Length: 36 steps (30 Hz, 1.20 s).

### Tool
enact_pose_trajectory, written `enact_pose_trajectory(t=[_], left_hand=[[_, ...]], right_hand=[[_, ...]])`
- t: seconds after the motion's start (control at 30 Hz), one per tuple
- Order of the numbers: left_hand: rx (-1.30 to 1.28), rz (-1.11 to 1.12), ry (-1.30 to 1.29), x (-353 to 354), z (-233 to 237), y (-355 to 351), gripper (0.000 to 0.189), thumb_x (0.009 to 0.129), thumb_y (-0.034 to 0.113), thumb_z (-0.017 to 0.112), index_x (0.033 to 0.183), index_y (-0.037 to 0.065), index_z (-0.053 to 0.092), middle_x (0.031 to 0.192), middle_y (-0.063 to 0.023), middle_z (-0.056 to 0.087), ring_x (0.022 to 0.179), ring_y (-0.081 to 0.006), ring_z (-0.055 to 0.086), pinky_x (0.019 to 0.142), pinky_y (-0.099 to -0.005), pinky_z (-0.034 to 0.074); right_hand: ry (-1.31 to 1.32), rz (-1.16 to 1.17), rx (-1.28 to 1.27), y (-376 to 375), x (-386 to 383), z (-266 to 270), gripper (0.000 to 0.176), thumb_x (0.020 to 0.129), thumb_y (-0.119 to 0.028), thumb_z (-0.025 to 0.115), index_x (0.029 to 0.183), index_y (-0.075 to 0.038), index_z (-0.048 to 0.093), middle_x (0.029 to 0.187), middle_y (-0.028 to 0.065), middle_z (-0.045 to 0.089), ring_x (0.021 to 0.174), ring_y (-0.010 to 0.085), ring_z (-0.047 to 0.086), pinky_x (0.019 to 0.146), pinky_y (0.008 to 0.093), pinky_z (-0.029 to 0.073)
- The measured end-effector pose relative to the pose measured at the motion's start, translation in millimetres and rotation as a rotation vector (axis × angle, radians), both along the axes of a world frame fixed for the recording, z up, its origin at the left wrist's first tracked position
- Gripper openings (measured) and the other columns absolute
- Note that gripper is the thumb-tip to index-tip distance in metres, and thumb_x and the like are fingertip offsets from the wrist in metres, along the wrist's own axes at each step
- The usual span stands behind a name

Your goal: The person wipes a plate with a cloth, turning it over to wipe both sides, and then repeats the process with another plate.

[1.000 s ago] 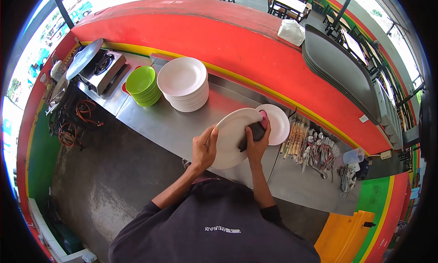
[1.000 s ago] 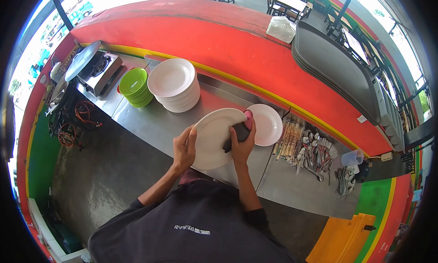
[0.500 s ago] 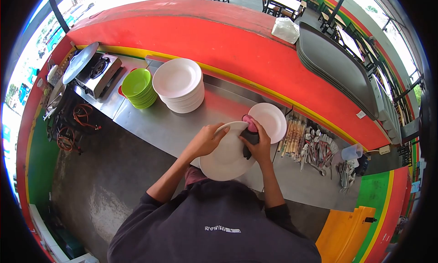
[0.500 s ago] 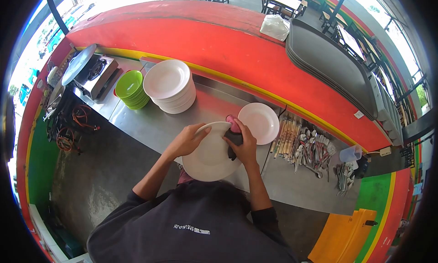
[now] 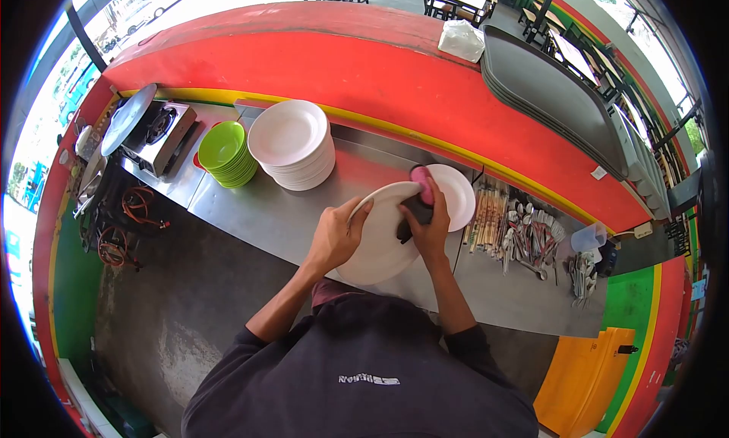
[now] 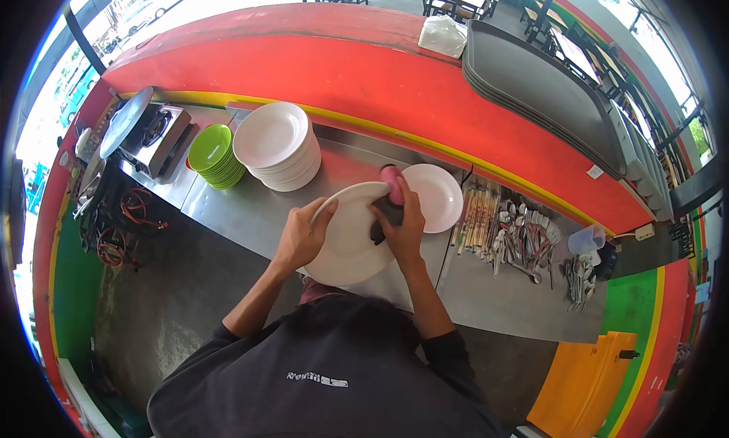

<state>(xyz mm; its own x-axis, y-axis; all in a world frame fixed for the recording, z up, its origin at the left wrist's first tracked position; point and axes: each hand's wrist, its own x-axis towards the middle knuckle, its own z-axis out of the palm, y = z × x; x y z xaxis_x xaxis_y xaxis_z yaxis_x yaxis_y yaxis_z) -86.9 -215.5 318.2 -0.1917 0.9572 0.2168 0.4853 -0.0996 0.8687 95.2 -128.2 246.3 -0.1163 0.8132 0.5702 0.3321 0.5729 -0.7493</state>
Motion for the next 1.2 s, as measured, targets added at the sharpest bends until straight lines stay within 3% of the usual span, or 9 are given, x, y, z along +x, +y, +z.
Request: enact_pose_trajectory(t=[0.13, 0.23, 0.3, 0.5, 0.6, 0.8, 0.93, 1.03, 1.2], left_hand=[[0.189, 0.111, -0.060, 13.0, -1.4, -3.4, 0.025, 0.102, 0.019, 0.055, 0.099, -0.004, 0.065, 0.064, -0.0250, 0.051, 0.050, -0.0369, 0.048, 0.051, -0.0401, 0.041], [0.172, 0.151, -0.081, 17.1, -8.4, -5.7, 0.026, 0.102, 0.020, 0.054, 0.100, -0.004, 0.065, 0.062, -0.0222, 0.049, 0.048, -0.0286, 0.043, 0.051, -0.0387, 0.040], [0.131, 0.151, -0.097, 16.6, -17.5, -1.9, 0.027, 0.103, 0.021, 0.055, 0.100, -0.004, 0.064, 0.061, -0.0203, 0.049, 0.050, -0.0237, 0.041, 0.052, -0.0381, 0.041], [-0.003, 0.009, -0.159, 10.0, -12.5, 4.6, 0.028, 0.101, 0.023, 0.058, 0.110, -0.003, 0.064, 0.076, -0.0234, 0.064, 0.070, -0.0221, 0.064, 0.067, -0.0385, 0.049], [0.032, -0.061, -0.160, 8.5, -10.7, 6.7, 0.034, 0.103, 0.029, 0.055, 0.114, -0.002, 0.062, 0.089, -0.0136, 0.070, 0.083, -0.0179, 0.064, 0.077, -0.0336, 0.050], [-0.267, -0.154, 0.044, -7.9, -5.2, 6.1, 0.035, 0.103, 0.029, 0.054, 0.107, -0.004, 0.064, 0.077, -0.0255, 0.063, 0.071, -0.0380, 0.064, 0.070, -0.0413, 0.049], [-0.138, -0.162, 0.095, -4.7, -14.2, 0.6, 0.031, 0.102, 0.025, 0.055, 0.103, -0.005, 0.064, 0.069, -0.0269, 0.057, 0.062, -0.0433, 0.055, 0.061, -0.0433, 0.046], [-0.013, -0.188, 0.148, 2.2, -19.7, -2.4, 0.027, 0.100, 0.022, 0.057, 0.097, -0.003, 0.064, 0.064, -0.0264, 0.054, 0.058, -0.0454, 0.049, 0.055, -0.0445, 0.043], [0.045, -0.010, 0.075, -0.7, -1.3, -5.8, 0.023, 0.100, 0.019, 0.056, 0.089, 0.000, 0.063, 0.058, -0.0242, 0.048, 0.050, -0.0434, 0.046, 0.047, -0.0433, 0.037]], right_hand=[[0.432, -0.161, -0.207, -12.8, -11.0, -26.1, 0.071, 0.083, -0.019, 0.082, 0.139, 0.003, 0.045, 0.129, 0.0196, 0.058, 0.119, 0.0254, 0.058, 0.102, 0.0367, 0.046], [0.569, -0.198, -0.326, -24.0, -11.1, -27.8, 0.073, 0.082, -0.020, 0.083, 0.139, 0.003, 0.044, 0.128, 0.0191, 0.059, 0.118, 0.0269, 0.058, 0.101, 0.0368, 0.046], [0.535, -0.185, -0.369, -24.4, -2.7, -31.9, 0.072, 0.082, -0.020, 0.083, 0.139, 0.003, 0.045, 0.128, 0.0191, 0.058, 0.118, 0.0270, 0.058, 0.101, 0.0365, 0.046], [0.305, -0.141, -0.332, -16.3, 27.7, -34.8, 0.072, 0.078, -0.019, 0.086, 0.136, 0.000, 0.049, 0.125, 0.0181, 0.061, 0.115, 0.0264, 0.060, 0.100, 0.0368, 0.047], [0.125, -0.043, -0.263, -13.3, 36.9, -23.7, 0.071, 0.076, -0.019, 0.087, 0.135, -0.002, 0.052, 0.124, 0.0164, 0.064, 0.115, 0.0267, 0.062, 0.101, 0.0380, 0.048], [-0.171, 0.144, -0.096, -10.3, 34.0, 5.8, 0.069, 0.074, -0.020, 0.087, 0.134, -0.007, 0.055, 0.119, 0.0147, 0.065, 0.111, 0.0302, 0.064, 0.096, 0.0400, 0.050], [-0.442, 0.200, 0.086, -13.2, 25.6, 25.3, 0.069, 0.070, -0.019, 0.087, 0.132, -0.012, 0.058, 0.110, 0.0136, 0.065, 0.098, 0.0321, 0.064, 0.085, 0.0409, 0.050], [-0.456, 0.294, 0.323, -14.9, 13.2, 31.4, 0.067, 0.072, -0.024, 0.084, 0.133, -0.017, 0.058, 0.097, 0.0081, 0.061, 0.092, 0.0301, 0.061, 0.082, 0.0418, 0.046], [-0.170, 0.078, 0.103, -9.2, 10.8, 7.2, 0.070, 0.080, -0.022, 0.081, 0.140, -0.006, 0.049, 0.118, 0.0139, 0.061, 0.110, 0.0298, 0.060, 0.098, 0.0429, 0.043]])
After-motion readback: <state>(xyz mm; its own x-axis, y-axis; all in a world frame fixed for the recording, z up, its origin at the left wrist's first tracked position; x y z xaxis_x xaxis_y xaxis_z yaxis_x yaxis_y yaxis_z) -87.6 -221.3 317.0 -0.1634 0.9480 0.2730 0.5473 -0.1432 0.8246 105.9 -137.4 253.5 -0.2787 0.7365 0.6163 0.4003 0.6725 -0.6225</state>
